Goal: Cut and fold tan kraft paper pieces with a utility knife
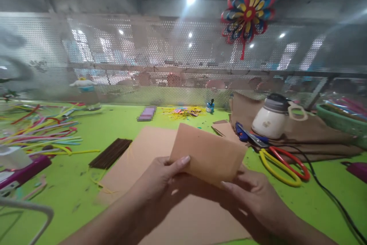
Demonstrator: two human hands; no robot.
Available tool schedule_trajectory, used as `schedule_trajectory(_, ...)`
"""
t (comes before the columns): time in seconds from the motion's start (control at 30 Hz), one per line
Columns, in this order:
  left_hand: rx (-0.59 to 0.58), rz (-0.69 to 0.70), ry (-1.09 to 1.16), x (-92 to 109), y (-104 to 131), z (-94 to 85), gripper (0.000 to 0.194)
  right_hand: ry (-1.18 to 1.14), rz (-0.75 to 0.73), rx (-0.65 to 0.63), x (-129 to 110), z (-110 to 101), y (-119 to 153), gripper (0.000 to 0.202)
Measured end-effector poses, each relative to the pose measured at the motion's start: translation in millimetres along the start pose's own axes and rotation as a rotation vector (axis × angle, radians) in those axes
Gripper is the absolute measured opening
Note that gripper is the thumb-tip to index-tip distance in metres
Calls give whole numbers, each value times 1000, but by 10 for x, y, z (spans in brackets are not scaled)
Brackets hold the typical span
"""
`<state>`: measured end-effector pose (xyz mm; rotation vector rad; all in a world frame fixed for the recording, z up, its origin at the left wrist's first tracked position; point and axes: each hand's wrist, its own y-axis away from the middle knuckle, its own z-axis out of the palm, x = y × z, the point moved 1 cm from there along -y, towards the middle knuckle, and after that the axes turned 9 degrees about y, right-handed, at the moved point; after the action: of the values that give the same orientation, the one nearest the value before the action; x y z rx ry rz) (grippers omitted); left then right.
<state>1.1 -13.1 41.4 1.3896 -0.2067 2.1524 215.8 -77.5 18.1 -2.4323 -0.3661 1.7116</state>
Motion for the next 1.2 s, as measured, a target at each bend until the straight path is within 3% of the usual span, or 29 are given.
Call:
schedule_trajectory(0.1,48,129,-88,67,-10,43,39,-4,1,70,12,-38,-30,33)
schedule_trajectory(0.27,45,270,-251,90,-1,94,30,-171,147,221,8,-84,-46,65)
schedule_trajectory(0.37,58,303,-267,34,-17,73,30,-180,168,391,-3,-115,-58,65)
schedule_trajectory(0.43,85,312,-240,-11,-14,66,27,-203,150,425,-15,-114,-69,60)
schedule_trajectory(0.57,123,212,-37,-94,32,151,29,-273,161,339,-58,-64,-62,63)
schedule_trajectory(0.7,106,144,118,-135,39,220,38,-191,176,446,-67,-47,-8,66)
schedule_trajectory(0.83,107,190,50,-167,-45,76,44,-64,165,493,5,-37,42,60)
schedule_trajectory(0.97,119,249,41,-182,-63,8,70,36,164,544,57,-16,70,60)
schedule_trajectory(1.07,13,125,127,-147,-3,109,86,77,151,551,39,-4,81,55)
schedule_trajectory(1.2,-177,-64,186,-107,26,179,67,49,161,507,-8,-2,96,52)
